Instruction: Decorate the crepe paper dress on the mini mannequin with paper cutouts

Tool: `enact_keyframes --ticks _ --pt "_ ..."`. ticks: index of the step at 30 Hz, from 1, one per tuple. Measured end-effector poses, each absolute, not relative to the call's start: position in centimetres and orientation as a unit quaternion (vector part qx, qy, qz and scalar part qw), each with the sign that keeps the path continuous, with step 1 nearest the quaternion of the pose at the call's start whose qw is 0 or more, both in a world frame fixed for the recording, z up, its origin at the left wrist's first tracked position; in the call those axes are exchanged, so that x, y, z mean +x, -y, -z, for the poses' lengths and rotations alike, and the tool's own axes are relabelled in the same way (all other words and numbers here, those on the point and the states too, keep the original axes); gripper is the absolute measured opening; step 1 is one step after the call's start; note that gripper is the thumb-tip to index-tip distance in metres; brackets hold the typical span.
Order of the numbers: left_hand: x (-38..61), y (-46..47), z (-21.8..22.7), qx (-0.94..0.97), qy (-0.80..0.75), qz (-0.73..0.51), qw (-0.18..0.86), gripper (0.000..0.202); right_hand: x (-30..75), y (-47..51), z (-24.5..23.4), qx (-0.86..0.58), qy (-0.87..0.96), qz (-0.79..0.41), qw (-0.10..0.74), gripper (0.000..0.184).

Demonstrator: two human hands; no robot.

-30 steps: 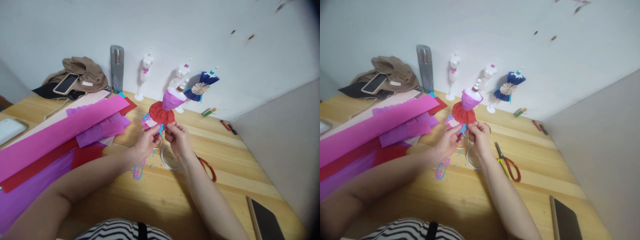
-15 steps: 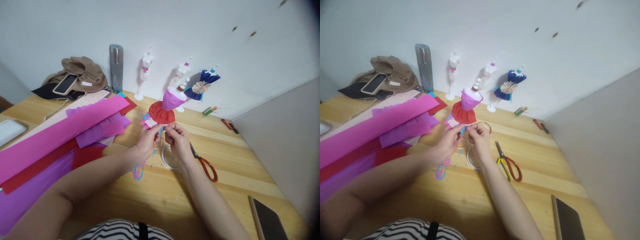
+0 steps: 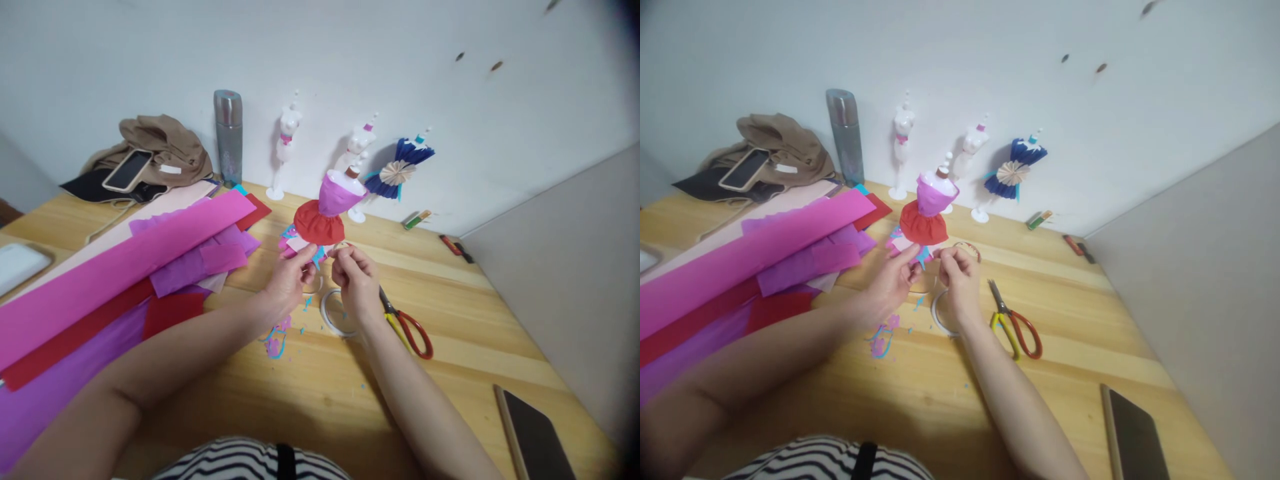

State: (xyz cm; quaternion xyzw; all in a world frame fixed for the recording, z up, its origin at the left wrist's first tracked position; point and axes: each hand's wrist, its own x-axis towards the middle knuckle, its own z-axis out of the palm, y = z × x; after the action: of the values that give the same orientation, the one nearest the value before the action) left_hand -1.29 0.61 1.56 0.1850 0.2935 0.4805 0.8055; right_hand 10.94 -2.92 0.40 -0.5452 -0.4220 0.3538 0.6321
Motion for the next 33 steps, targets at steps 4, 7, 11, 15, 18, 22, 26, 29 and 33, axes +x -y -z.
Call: enact_keyframes --ticks 4,7,11,15,18,22,26,29,33 --pt "-1.2 -0.9 -1.3 0.186 -0.301 -0.481 0.802 0.032 10.6 2.8 -0.2 -0.559 0.438 -0.341 0.616 0.029" --pt "-1.1 -0.9 -1.3 0.182 -0.312 -0.481 0.799 0.03 10.5 2.7 0.0 -0.569 0.442 -0.326 0.612 0.023" --pt "-1.1 -0.9 -1.3 0.177 -0.312 -0.485 0.797 0.028 10.9 2.8 0.0 -0.574 0.467 -0.311 0.596 0.022" --pt "-1.2 -1.0 -1.2 0.176 -0.313 -0.483 0.799 0.029 11.5 2.9 -0.2 -0.576 0.469 -0.31 0.593 0.025" --pt "-1.2 -1.0 -1.4 0.174 -0.315 -0.479 0.801 0.029 11.4 2.8 -0.2 -0.565 0.445 -0.35 0.6 0.026" --pt "-1.2 -1.1 -1.6 0.174 -0.317 -0.475 0.802 0.029 10.8 2.7 -0.1 -0.557 0.418 -0.377 0.611 0.026" --pt "-1.3 -1.0 -1.6 0.173 -0.311 -0.469 0.809 0.023 10.5 2.7 -0.2 -0.552 0.413 -0.381 0.616 0.026" --pt "-1.1 -1.0 -1.2 0.175 -0.3 -0.476 0.808 0.023 10.4 2.8 -0.3 -0.54 0.408 -0.396 0.62 0.026" --pt "-0.9 -1.2 -0.6 0.183 -0.295 -0.478 0.807 0.026 10.1 2.9 -0.6 -0.525 0.391 -0.42 0.628 0.03"
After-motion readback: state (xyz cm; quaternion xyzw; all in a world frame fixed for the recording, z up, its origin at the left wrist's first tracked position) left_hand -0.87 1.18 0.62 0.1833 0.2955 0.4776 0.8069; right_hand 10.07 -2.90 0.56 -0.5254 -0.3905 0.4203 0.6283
